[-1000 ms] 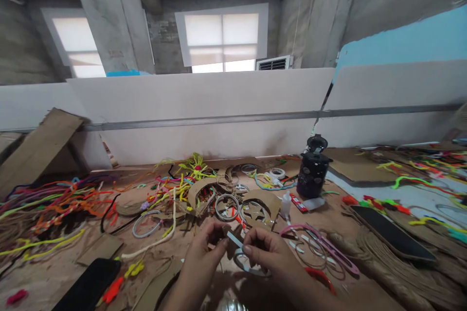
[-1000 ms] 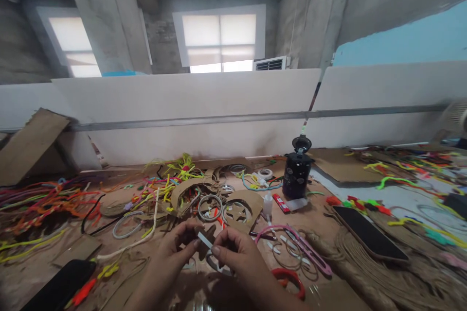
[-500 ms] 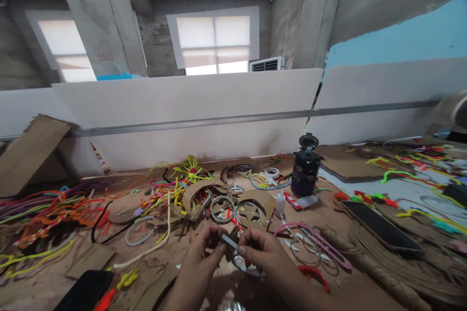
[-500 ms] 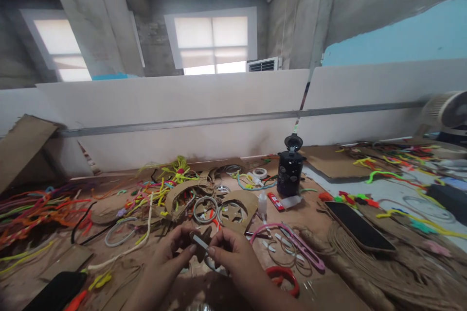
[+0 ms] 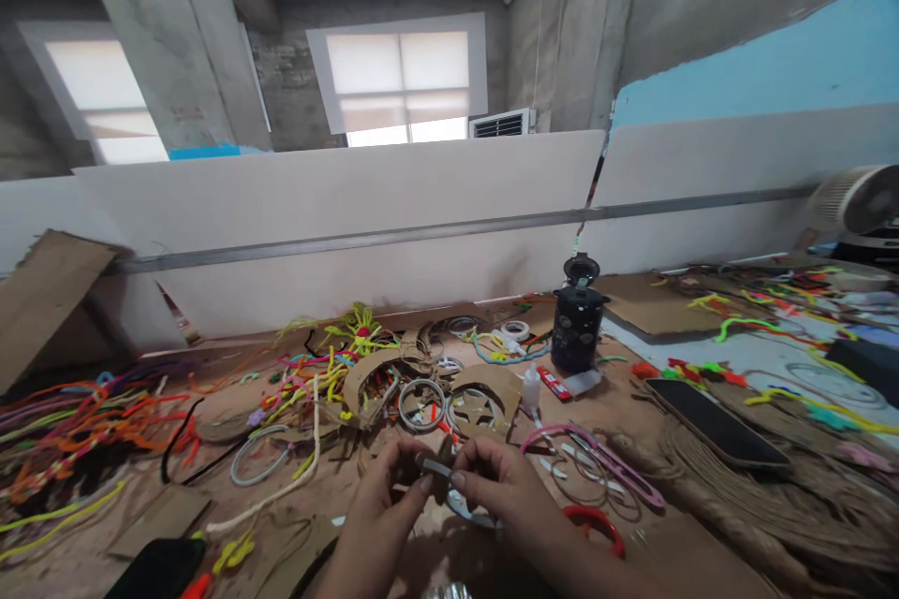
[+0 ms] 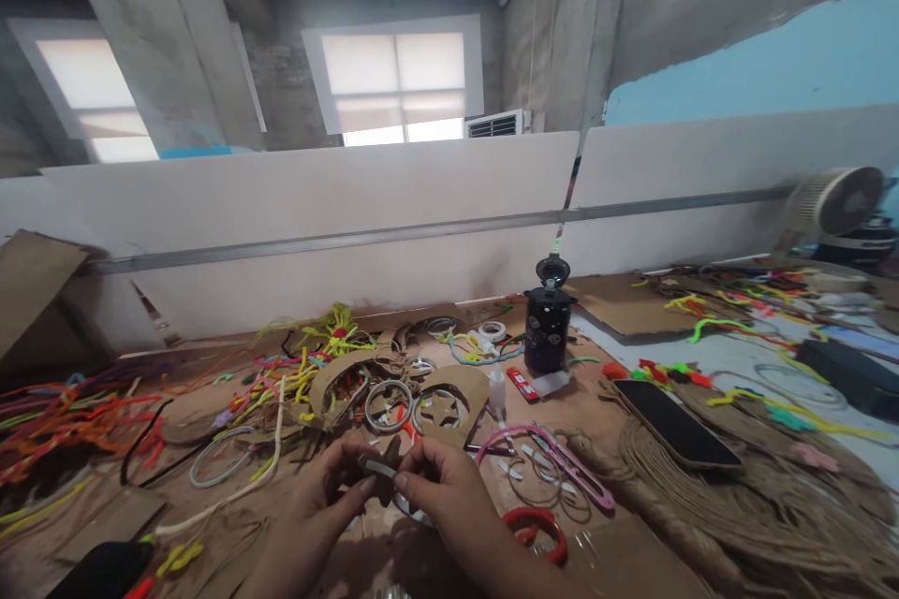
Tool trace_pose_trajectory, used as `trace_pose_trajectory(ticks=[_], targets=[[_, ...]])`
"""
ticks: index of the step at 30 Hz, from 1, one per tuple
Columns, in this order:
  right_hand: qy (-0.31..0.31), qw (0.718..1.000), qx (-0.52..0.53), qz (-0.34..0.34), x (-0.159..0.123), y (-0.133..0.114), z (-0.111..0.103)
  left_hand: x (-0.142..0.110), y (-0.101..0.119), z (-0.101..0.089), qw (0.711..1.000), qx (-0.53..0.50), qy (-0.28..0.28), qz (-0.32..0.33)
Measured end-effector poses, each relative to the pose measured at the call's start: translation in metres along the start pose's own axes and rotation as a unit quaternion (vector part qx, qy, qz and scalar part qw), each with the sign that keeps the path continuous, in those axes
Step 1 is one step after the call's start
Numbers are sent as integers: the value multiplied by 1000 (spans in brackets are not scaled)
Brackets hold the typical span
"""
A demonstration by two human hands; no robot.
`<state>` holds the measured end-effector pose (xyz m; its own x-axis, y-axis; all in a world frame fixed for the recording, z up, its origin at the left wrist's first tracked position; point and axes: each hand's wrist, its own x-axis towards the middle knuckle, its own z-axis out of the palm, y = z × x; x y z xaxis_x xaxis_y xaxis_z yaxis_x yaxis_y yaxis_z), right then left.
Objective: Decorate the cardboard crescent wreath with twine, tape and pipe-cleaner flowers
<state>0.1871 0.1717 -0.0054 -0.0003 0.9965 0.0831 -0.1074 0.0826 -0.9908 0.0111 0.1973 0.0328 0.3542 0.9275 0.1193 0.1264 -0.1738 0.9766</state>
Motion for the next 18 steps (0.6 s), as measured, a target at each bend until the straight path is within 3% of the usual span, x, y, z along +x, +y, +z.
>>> trace_pose_trajectory(ticks=[11,18], targets=[[31,996,-75,-21,1,0,0,-2,2,7,997,61,26,-36],[36,993,-113,-25,-6,-12,4,-2,-3,10,997,20,70,-27]])
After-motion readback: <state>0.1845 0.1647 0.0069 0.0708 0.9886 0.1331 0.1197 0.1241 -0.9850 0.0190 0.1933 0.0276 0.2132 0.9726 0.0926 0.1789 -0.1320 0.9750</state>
